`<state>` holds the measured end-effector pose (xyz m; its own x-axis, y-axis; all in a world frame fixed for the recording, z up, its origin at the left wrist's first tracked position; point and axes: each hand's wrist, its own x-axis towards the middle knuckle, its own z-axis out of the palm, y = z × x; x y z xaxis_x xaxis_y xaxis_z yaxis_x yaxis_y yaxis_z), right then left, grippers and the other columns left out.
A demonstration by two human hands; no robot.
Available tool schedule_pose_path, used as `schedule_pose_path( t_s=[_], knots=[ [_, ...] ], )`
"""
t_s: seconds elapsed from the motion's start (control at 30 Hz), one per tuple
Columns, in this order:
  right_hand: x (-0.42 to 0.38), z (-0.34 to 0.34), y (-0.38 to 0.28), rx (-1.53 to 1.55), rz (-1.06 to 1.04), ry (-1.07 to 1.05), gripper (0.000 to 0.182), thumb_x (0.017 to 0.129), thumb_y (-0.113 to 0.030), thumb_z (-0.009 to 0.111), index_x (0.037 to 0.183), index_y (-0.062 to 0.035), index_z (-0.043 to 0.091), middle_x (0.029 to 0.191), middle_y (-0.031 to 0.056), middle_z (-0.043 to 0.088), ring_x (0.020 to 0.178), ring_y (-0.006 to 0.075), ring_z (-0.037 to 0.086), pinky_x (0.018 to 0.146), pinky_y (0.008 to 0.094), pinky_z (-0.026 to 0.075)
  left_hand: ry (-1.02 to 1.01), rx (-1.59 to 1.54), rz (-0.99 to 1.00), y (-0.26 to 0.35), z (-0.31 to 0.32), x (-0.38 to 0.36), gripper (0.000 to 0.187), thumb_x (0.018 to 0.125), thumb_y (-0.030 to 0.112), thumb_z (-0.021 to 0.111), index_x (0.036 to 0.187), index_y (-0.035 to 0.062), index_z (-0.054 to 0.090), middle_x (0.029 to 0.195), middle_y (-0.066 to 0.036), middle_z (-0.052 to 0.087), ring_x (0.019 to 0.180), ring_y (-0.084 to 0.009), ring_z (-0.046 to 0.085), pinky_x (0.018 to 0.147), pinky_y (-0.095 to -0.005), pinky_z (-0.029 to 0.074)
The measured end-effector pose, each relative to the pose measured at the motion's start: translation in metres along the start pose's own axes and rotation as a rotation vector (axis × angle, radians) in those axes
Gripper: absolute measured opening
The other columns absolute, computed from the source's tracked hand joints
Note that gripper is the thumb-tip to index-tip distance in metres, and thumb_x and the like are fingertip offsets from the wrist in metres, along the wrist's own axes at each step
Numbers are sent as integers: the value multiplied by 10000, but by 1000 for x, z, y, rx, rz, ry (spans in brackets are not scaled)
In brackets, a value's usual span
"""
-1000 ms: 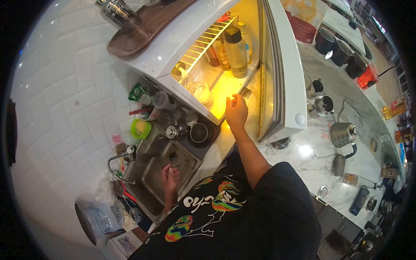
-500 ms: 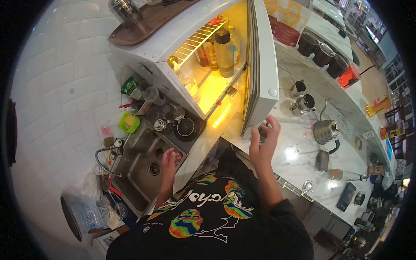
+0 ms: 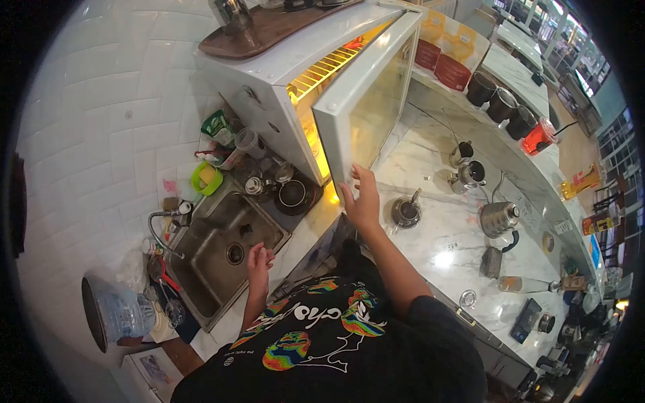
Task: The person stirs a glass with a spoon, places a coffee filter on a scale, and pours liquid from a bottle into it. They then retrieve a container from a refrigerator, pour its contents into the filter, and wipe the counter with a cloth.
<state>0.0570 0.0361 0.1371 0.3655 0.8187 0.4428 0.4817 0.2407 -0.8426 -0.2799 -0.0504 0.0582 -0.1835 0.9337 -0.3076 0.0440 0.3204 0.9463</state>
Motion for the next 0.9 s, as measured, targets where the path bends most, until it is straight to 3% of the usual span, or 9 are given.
schedule_pose_path(
  t_s=[0.2,0.33,0.47,0.67,0.9],
  knots=[
    [25,46,-11,32,68,12,547,873,-139,845,1333,-61,559,1171,108,627,1068,243,640,857,387,572,104,-44,-29,-15,-24,-26,348,1079,306,585,1357,97,580,1130,-54,701,977,-147,668,808,-309,495],
    [35,60,-13,-4,38,36,588,844,-160,868,1333,-60,558,1108,117,649,1025,256,649,824,393,571,141,-23,-41,-15,-31,-40,347,1078,298,587,1357,91,579,1136,-61,702,972,-154,670,802,-310,498],
    [35,52,-16,24,73,-1,538,857,-158,837,1312,-35,578,1129,168,649,1022,316,658,877,413,532,91,27,-37,-26,-33,-49,379,1096,351,559,1381,102,573,1155,-70,689,1011,-172,665,841,-332,503],
    [-2,-8,8,95,203,-27,487,905,-168,804,1336,-65,605,1189,143,677,1018,262,688,843,395,566,-31,90,-8,-9,-9,-44,357,1099,333,558,1365,97,582,1140,-61,688,1002,-161,661,837,-311,495],
    [-128,-123,28,102,476,0,432,960,-136,734,1351,-32,585,1197,167,673,996,248,706,817,363,597,-196,175,34,-6,42,-42,346,1087,284,573,1377,94,577,1127,-51,702,971,-131,660,817,-291,490]
  ],
)
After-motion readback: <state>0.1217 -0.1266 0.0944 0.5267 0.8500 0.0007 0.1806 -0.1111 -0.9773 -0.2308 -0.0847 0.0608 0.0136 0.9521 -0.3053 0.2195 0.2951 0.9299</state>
